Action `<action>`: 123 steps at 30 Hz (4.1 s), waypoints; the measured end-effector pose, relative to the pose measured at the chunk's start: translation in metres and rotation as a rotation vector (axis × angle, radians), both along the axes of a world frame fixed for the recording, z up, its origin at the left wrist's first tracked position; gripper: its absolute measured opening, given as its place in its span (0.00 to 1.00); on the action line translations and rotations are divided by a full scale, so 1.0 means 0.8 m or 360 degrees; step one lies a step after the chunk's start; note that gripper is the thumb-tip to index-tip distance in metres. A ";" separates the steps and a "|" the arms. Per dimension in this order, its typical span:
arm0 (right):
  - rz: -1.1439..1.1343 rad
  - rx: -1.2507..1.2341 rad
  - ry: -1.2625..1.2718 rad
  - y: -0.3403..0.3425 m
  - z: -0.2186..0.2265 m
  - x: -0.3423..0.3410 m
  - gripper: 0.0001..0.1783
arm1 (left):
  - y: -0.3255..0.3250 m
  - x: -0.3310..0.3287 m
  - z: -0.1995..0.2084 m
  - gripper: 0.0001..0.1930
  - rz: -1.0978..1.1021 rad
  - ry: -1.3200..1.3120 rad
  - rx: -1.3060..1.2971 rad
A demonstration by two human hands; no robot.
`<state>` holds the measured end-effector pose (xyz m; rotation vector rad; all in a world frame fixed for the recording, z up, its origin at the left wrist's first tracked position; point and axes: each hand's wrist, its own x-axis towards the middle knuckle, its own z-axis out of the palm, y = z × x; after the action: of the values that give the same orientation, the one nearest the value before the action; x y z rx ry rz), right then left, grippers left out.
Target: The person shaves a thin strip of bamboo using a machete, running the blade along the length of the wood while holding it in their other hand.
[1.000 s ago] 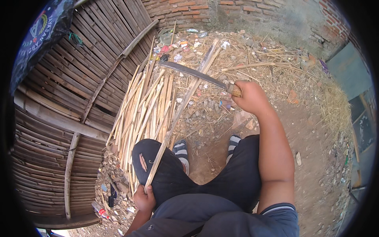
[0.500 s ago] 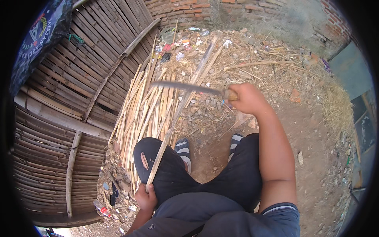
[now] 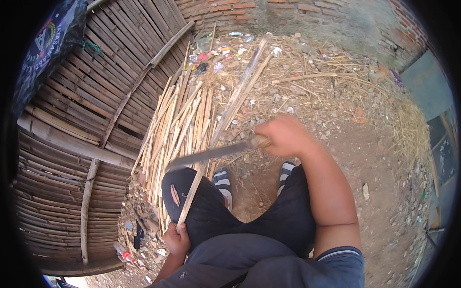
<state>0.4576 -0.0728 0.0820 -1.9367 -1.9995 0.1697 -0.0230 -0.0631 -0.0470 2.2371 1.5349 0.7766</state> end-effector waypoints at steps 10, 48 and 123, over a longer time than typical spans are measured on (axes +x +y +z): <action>-0.0432 0.0100 0.0159 -0.011 0.004 0.024 0.11 | 0.003 -0.001 -0.011 0.23 -0.0014 0.0033 0.0020; -0.0170 -0.0053 0.0204 -0.006 -0.001 0.010 0.14 | 0.003 -0.001 -0.007 0.27 -0.0049 -0.0029 0.0052; -0.0135 -0.0173 0.0157 -0.003 0.000 -0.001 0.14 | 0.000 0.004 0.001 0.25 -0.0003 0.0020 0.0020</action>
<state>0.4570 -0.0755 0.0819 -2.0335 -1.8773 0.3518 -0.0197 -0.0632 -0.0462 2.2558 1.5378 0.7753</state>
